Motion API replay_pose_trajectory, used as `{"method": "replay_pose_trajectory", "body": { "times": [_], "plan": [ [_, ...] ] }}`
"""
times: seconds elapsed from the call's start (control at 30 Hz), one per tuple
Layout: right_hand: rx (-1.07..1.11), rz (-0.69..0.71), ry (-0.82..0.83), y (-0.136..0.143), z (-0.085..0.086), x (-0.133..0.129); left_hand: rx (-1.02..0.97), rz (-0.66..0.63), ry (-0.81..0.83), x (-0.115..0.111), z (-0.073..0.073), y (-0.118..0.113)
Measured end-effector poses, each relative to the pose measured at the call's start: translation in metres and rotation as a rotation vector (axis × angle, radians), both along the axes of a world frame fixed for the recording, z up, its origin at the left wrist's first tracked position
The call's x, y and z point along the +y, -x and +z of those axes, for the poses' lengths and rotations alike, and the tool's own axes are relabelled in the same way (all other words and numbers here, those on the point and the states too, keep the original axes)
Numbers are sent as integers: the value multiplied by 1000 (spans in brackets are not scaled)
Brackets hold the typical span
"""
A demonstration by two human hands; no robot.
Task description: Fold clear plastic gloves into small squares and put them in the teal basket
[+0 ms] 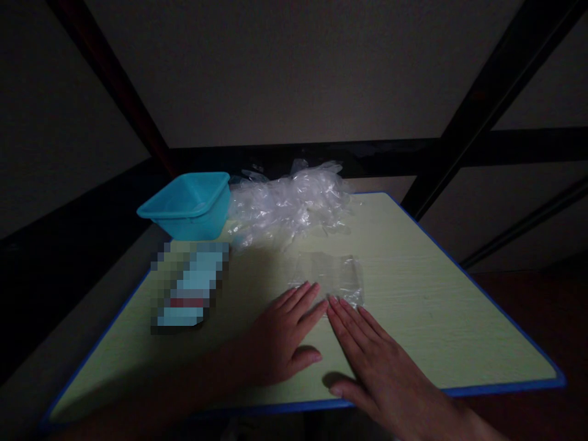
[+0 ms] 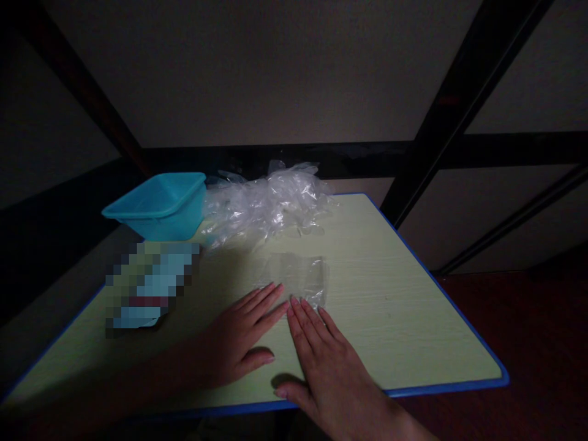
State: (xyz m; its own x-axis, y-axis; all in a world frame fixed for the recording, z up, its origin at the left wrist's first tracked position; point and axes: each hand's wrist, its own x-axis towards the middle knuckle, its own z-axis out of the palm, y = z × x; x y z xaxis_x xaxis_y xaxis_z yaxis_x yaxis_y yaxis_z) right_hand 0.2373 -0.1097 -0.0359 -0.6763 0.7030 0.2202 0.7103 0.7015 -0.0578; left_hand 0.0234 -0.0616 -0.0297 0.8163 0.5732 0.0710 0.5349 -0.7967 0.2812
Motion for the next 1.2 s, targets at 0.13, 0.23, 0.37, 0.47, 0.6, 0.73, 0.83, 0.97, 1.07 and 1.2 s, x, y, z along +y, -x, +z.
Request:
{"method": "replay_pose_trajectory", "body": {
  "times": [0.13, 0.23, 0.37, 0.47, 0.6, 0.73, 0.83, 0.97, 1.07, 1.2],
  "plan": [
    [48, -3, 18, -1, -2, 1, -13, -2, -1, 0, 1, 0],
    [70, 1, 18, -1, -4, 0, -16, -7, -7, 1, 0, 0],
    [63, -1, 56, -2, -1, -1, 9, -19, -5, 1, 0, 2],
    [80, -49, 89, -1, 7, 4, 48, -29, -14, 1, 6, 4],
    [143, -153, 55, 5, 20, 29, 30, 16, -99, 9, 21, -4],
    [90, -197, 28, 14, 18, 61, 22, 142, -181, 29, 26, -25],
    [2, -231, 22, 16, 7, 73, 76, 221, -173, 42, 17, -39],
    [-37, -250, 24, 15, -6, 76, 93, 243, -194, 48, -1, -43],
    [-33, -251, 23, 13, -10, 75, 78, 250, -226, 48, -10, -41],
    [-35, -240, 4, 12, -11, 75, 65, 276, -245, 47, -15, -39]
  ]
}}
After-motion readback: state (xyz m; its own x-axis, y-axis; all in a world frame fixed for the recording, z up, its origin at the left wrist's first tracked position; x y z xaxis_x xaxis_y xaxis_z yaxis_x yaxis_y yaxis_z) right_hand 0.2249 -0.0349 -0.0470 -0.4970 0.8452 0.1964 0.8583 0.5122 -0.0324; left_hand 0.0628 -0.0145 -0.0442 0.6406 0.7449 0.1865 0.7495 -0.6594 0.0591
